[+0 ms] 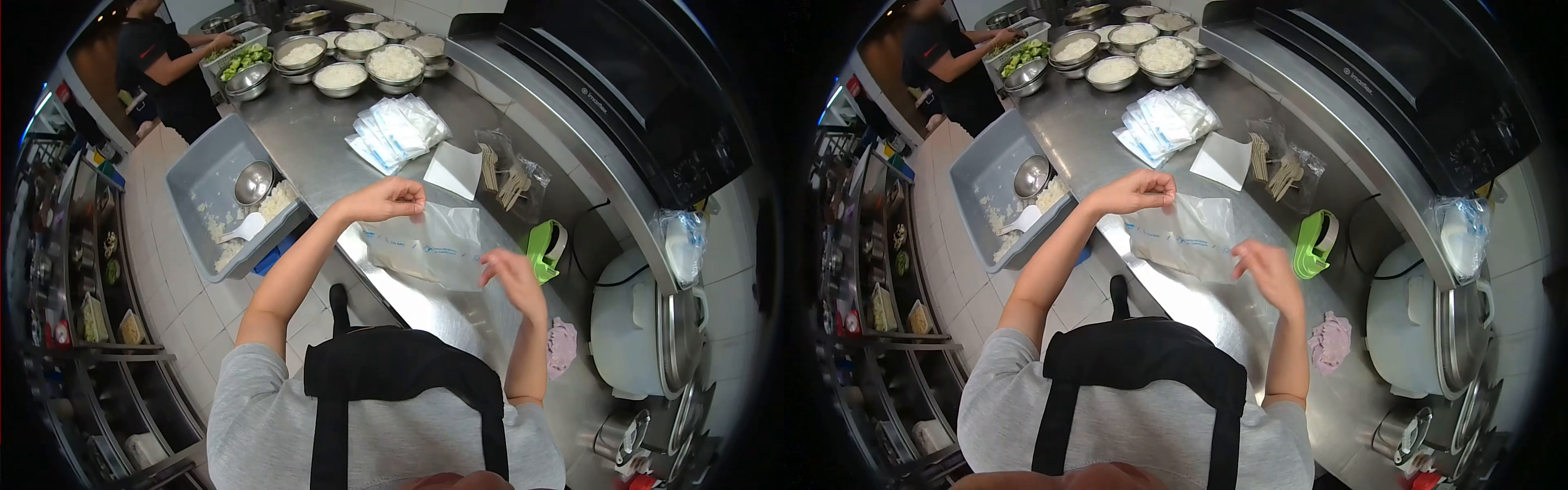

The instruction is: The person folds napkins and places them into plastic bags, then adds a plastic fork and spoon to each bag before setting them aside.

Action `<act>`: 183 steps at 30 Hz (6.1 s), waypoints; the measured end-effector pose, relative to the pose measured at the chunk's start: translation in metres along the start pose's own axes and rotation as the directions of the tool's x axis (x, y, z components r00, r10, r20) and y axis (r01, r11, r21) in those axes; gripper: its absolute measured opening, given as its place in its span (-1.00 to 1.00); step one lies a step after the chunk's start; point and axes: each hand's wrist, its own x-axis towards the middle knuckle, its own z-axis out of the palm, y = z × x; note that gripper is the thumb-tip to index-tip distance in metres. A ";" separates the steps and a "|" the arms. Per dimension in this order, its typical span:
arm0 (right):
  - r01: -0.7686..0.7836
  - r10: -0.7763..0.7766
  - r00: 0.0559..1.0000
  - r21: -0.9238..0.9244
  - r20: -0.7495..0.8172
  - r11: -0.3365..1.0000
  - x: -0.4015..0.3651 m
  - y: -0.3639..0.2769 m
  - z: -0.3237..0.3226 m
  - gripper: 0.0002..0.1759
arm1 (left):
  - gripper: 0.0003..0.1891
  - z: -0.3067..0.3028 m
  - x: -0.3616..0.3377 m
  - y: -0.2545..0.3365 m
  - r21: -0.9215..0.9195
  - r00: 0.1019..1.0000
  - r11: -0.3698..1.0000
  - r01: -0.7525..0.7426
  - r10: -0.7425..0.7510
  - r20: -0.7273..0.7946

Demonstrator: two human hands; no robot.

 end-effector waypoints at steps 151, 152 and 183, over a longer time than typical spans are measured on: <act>-0.247 0.257 0.964 0.130 -0.063 0.960 0.022 0.048 0.141 -0.77 | -0.52 0.140 -0.094 -0.096 -0.954 0.820 0.293 -0.067 -0.528 -0.219; -0.248 0.258 0.963 0.131 -0.074 0.960 0.020 0.050 0.141 -0.77 | -0.51 0.142 -0.092 -0.093 -0.920 0.802 0.391 -0.029 -0.540 -0.255; -0.122 0.111 0.975 -0.050 -0.194 0.991 0.040 -0.015 0.130 -0.79 | -0.47 0.136 -0.108 -0.055 -0.324 0.761 0.934 0.153 -0.320 -0.564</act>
